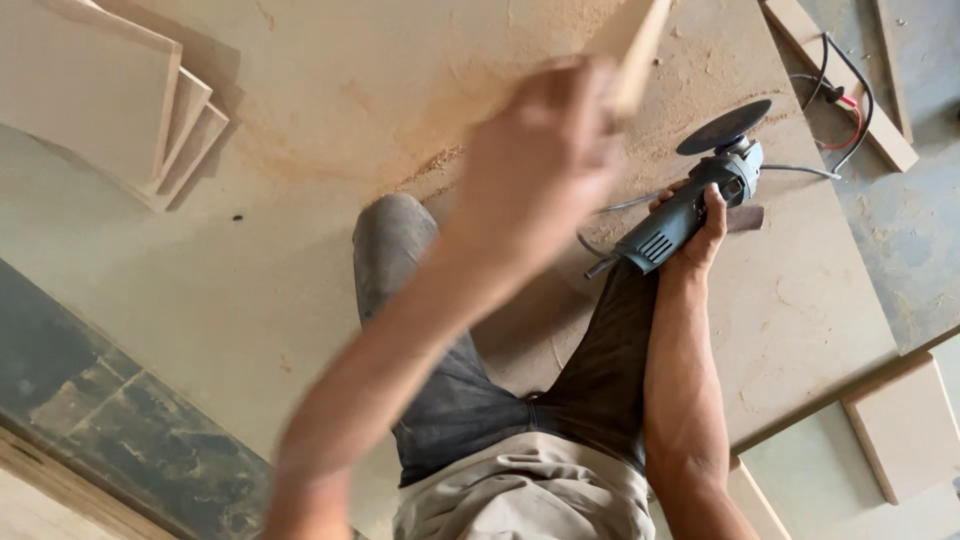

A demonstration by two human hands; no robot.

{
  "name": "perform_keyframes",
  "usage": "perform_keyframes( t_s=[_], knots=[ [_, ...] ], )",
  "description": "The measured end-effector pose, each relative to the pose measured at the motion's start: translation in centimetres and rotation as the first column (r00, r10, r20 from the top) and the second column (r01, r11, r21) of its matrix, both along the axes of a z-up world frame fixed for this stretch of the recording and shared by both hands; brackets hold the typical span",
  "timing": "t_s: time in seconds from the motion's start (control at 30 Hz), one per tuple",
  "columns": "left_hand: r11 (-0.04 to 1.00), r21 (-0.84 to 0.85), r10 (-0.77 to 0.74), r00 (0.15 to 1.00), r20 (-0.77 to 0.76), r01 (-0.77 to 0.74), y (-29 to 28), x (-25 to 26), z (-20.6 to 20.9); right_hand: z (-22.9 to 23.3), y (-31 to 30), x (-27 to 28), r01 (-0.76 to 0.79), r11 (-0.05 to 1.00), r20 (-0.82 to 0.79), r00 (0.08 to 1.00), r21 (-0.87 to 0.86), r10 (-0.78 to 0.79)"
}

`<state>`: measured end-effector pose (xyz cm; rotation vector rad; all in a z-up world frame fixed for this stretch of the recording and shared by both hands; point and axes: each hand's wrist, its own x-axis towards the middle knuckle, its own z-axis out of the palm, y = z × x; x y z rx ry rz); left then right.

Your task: The person sands the edges of a wooden board using an angle grinder with a sanding disc attachment.

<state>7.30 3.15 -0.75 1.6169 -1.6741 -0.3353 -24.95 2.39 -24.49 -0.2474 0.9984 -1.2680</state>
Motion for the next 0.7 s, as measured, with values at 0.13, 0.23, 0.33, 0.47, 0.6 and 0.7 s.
perform_keyframes(
  t_s=[0.13, 0.23, 0.33, 0.47, 0.6, 0.7],
  knots=[
    [0.937, 0.348, -0.088, 0.968, 0.236, 0.001, 4.0, 9.5, -0.6, 0.4, -0.1, 0.4, -0.028, 1.000, -0.024, 0.999, 0.007, 0.028],
    [0.886, 0.463, -0.158, 0.939, 0.305, -0.001, 5.5, 15.3, -2.4, 0.5, -0.1, 0.5, -0.039, 0.999, -0.051, 0.998, 0.008, 0.039],
    [0.759, 0.647, -0.213, 0.911, 0.354, -0.075, 5.6, 18.3, -6.5, 0.6, -0.1, 0.6, -0.028, 0.999, -0.051, 0.998, 0.037, 0.030],
    [0.782, 0.622, -0.268, 0.877, 0.399, -0.044, 2.0, 16.9, -14.0, 0.8, -0.1, 0.9, -0.018, 0.999, -0.122, 0.992, 0.042, 0.023],
    [0.850, 0.522, -0.232, 0.942, 0.242, 0.075, -7.1, 10.0, -19.9, 0.6, -0.3, 0.7, -0.031, 0.999, -0.087, 0.996, 0.045, 0.035],
    [0.785, 0.614, -0.220, 0.965, 0.147, 0.085, -13.1, 5.1, -19.8, 1.5, 0.0, 1.0, -0.033, 0.998, -0.029, 0.999, 0.048, 0.034]
  ],
)
